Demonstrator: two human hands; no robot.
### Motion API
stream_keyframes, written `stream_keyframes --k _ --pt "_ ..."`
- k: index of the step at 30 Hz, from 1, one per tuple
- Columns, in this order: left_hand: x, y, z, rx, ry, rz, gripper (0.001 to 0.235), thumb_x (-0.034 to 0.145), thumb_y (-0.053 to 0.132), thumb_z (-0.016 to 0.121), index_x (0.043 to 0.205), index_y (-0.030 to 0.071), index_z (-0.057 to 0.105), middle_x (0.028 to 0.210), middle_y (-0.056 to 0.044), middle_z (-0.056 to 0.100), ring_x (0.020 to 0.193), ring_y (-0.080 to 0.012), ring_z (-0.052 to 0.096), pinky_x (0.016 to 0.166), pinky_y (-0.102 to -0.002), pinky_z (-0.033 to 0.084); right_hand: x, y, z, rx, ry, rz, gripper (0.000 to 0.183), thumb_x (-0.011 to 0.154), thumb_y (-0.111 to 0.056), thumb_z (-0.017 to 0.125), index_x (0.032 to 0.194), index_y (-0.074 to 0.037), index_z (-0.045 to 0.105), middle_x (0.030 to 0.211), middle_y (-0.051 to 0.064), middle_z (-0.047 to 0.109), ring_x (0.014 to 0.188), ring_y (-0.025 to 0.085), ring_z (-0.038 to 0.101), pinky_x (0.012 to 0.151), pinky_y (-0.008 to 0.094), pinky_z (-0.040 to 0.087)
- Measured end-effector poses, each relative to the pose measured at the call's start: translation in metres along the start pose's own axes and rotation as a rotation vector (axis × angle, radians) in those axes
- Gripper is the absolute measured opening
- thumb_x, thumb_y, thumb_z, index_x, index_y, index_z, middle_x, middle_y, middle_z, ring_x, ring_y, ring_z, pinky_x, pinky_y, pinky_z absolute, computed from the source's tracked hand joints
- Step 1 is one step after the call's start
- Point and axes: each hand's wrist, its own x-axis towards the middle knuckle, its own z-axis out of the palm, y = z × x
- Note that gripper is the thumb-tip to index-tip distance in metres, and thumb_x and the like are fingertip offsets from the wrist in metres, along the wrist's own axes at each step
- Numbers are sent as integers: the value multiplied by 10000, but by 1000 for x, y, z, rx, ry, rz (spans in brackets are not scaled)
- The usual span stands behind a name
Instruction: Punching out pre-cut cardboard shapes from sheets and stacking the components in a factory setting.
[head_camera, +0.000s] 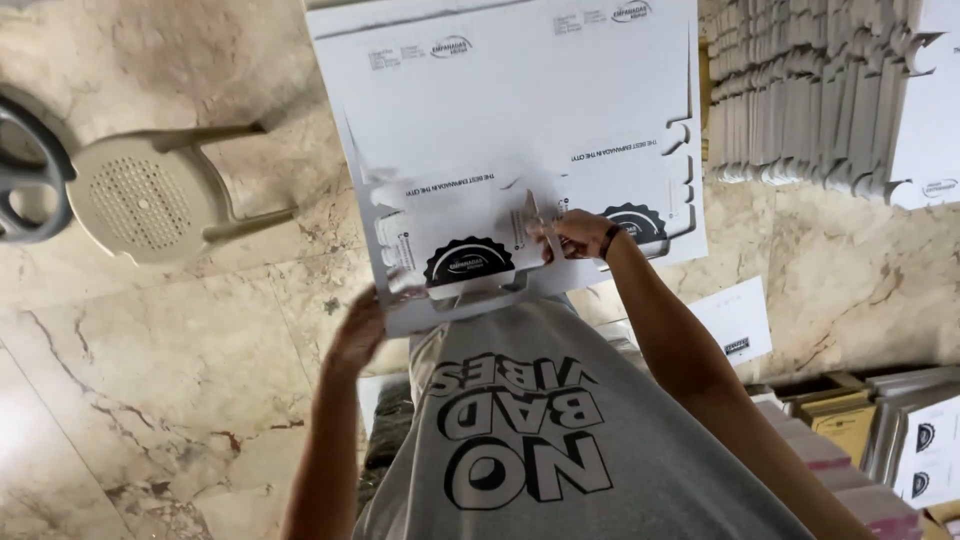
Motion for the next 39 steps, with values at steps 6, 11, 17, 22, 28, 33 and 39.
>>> stream_keyframes --k 6,11,17,22,28,33,39 --pt "15 81 133 1005 514 383 795 967 329 743 1591 70 323 1588 -292 339 1475 -454 332 1225 -571 221 -7 -4 19 354 0 18 500 897 -533 762 1016 -53 690 859 176 761 669 315 756 555 398 620" --pt "156 44 205 1563 386 210 1004 918 531 759 1667 268 145 1708 -181 33 1503 -552 -54 1112 -767 214 21 1 4 556 -20 -40 523 939 -516 706 1175 -51 667 951 179 688 795 342 716 666 447 614" --pt "224 -1 195 1557 416 53 1176 855 294 855 1670 313 7 1667 -267 -159 1368 -739 -189 838 -796 479 48 16 -7 482 19 -64 518 1032 -565 535 920 -71 643 588 34 476 459 188 435 408 302 319" --pt "215 18 207 1537 407 23 1206 861 253 852 1659 350 -47 1658 -240 -246 1365 -732 -202 840 -933 306 -14 3 -28 448 -68 -161 531 1068 -551 491 880 -64 586 451 -21 345 340 138 262 341 281 225" --pt "217 13 200 1592 452 9 1224 819 269 873 1652 388 -16 1655 -207 -264 1393 -706 -157 835 -911 362 -10 7 7 529 -23 -261 562 1072 -540 469 975 -2 602 521 50 415 362 180 368 331 294 282" --pt "133 57 236 1277 367 70 399 1009 372 524 1199 70 704 1166 -179 727 1100 -445 677 859 -590 534 16 22 6 497 31 -252 557 1077 -514 480 1113 27 604 641 150 607 446 220 531 384 304 346" --pt "156 -22 234 446 244 -226 634 880 498 727 1163 -68 702 1021 -315 724 818 -402 772 673 -509 634 -23 6 -7 144 88 -233 536 1051 -432 597 1316 33 576 886 156 709 742 267 730 586 386 608"
